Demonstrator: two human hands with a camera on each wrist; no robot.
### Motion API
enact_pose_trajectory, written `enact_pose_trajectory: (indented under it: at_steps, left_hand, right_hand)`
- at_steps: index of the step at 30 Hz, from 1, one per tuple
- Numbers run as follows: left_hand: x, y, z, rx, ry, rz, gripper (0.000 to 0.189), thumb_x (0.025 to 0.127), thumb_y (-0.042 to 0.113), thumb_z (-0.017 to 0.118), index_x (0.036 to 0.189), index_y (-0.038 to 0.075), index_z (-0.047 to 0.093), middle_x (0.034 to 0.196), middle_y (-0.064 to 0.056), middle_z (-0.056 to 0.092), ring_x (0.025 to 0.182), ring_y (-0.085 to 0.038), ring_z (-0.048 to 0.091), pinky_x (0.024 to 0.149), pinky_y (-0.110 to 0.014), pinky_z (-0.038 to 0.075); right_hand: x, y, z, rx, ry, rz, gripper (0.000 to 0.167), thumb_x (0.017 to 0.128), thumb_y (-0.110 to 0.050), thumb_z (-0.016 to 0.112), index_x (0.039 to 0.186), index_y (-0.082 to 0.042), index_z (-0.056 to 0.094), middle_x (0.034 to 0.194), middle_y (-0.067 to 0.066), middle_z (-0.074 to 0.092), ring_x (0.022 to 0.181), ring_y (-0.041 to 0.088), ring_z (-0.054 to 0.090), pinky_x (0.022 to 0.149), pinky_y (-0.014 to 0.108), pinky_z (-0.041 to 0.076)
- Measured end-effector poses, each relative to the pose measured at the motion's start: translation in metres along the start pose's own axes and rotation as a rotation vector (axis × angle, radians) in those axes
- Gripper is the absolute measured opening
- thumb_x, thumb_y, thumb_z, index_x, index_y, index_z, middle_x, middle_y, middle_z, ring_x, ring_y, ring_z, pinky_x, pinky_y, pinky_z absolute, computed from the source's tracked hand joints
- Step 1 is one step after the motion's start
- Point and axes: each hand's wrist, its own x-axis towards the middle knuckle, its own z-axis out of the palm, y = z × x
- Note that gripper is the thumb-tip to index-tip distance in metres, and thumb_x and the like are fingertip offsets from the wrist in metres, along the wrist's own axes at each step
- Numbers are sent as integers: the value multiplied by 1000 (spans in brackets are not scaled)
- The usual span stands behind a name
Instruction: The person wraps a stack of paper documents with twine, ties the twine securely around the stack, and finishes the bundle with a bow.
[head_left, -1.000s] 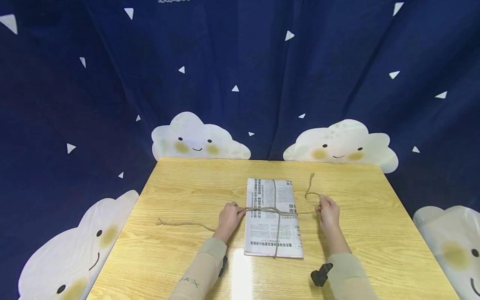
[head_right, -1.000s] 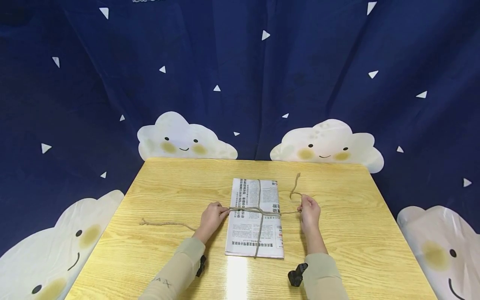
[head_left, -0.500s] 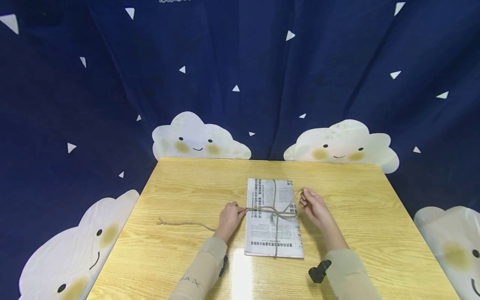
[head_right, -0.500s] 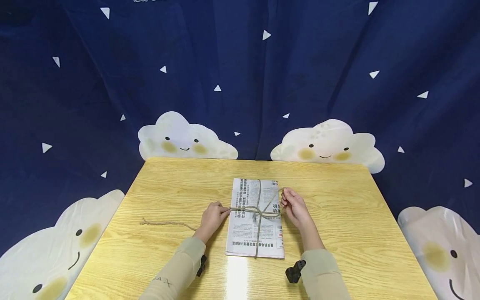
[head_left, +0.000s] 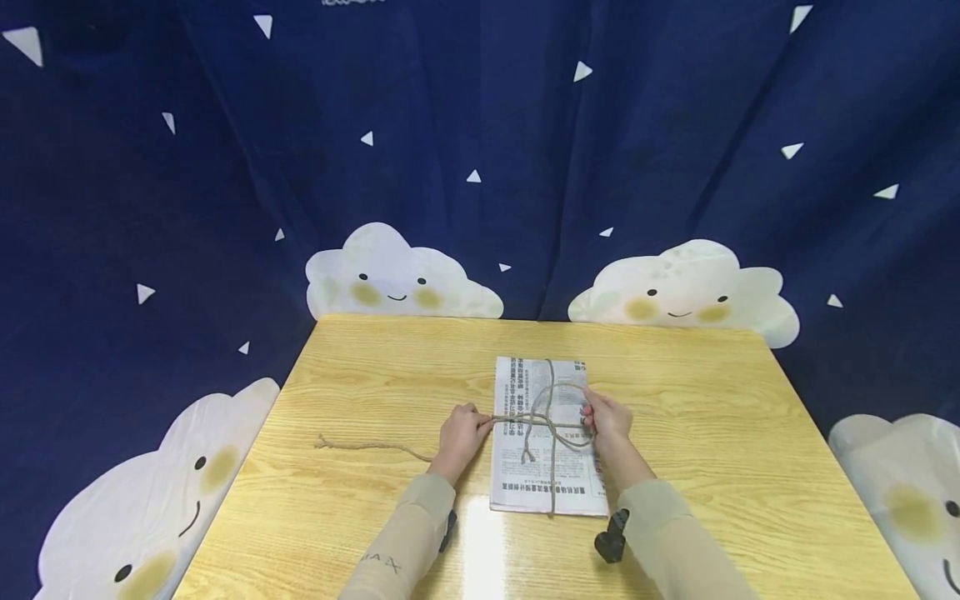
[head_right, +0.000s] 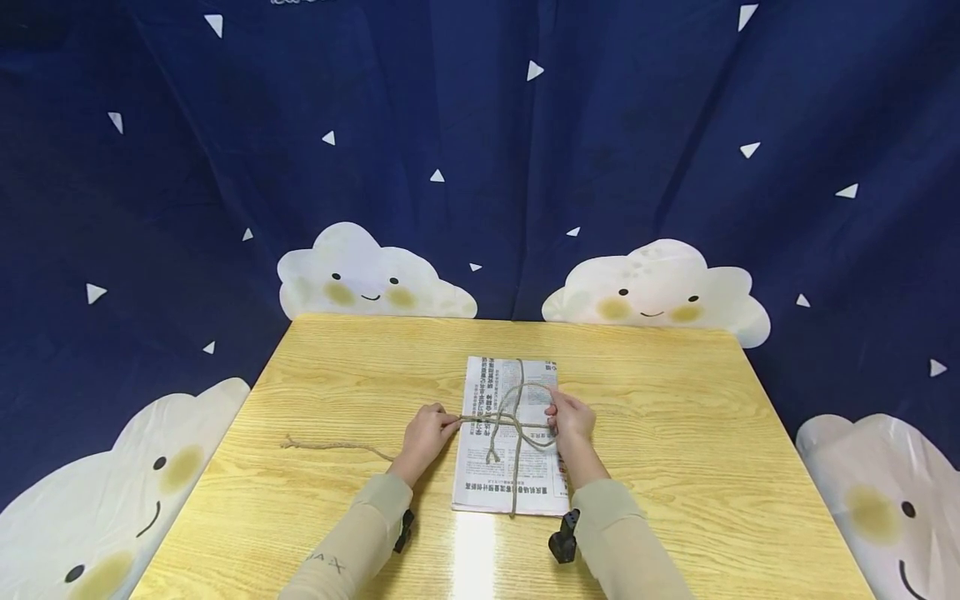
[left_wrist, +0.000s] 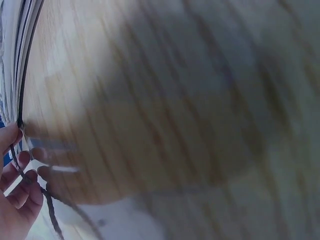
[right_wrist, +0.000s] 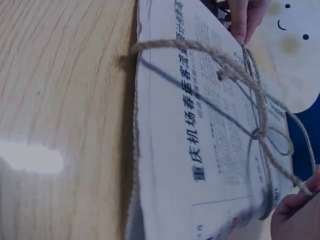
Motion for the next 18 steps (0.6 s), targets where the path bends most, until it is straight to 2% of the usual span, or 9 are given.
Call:
enact_pose_trajectory:
  at_steps: [2, 5, 9, 12, 14, 16, 18]
  left_hand:
    - [0, 0, 0, -2, 9, 5, 14, 83, 27, 67, 86, 17, 75, 69, 5, 50, 65, -11, 44, 48, -21, 36]
    - [-1, 0, 1, -1, 11, 7, 14, 83, 27, 67, 86, 17, 75, 70, 5, 51, 65, -12, 45, 48, -21, 37]
    - [-2, -1, 1, -5, 3, 3, 13, 83, 23, 67, 90, 14, 74, 75, 4, 55, 69, -12, 50, 53, -22, 42]
    - [-5, -4, -2, -4, 24, 14, 11, 82, 15, 68, 91, 10, 72, 80, 1, 58, 74, -15, 55, 58, -24, 48]
    - [-7, -7, -6, 6, 46, 22, 10, 80, 10, 68, 90, 8, 71, 81, -1, 59, 76, -16, 58, 60, -26, 50]
    - [-10, -11, -11, 18, 57, 33, 9, 78, 6, 69, 87, 6, 71, 80, -3, 60, 74, -18, 59, 60, -28, 51]
    - [-13, -16, -18, 14, 42, 16, 9, 78, 7, 70, 86, 5, 70, 80, -4, 60, 73, -19, 59, 60, -29, 51]
  right_hand:
    - [2, 3, -2, -23, -40, 6, 42, 89, -21, 60, 121, 5, 53, 59, -5, 59, 44, 2, 46, 40, 14, 37]
    - [6, 7, -8, -64, -198, -12, 50, 93, -19, 53, 135, 3, 38, 74, -4, 62, 54, 3, 50, 46, 13, 40]
    - [12, 10, -19, -155, -357, -92, 64, 95, -14, 48, 145, -2, 11, 105, 10, 57, 80, 12, 56, 68, 19, 46]
    - [13, 10, -28, -264, -365, -172, 67, 92, -7, 48, 145, -3, 7, 123, 24, 47, 102, 26, 53, 88, 31, 44]
    - [14, 10, -33, -314, -365, -215, 67, 91, -4, 48, 144, -1, 7, 130, 29, 39, 111, 33, 48, 97, 38, 40]
    - [14, 10, -37, -344, -352, -240, 65, 90, -1, 49, 143, 2, 10, 131, 31, 38, 113, 38, 46, 98, 42, 39]
    - [15, 10, -39, -383, -319, -260, 60, 91, -3, 50, 140, 6, 18, 128, 31, 41, 111, 37, 48, 96, 41, 42]
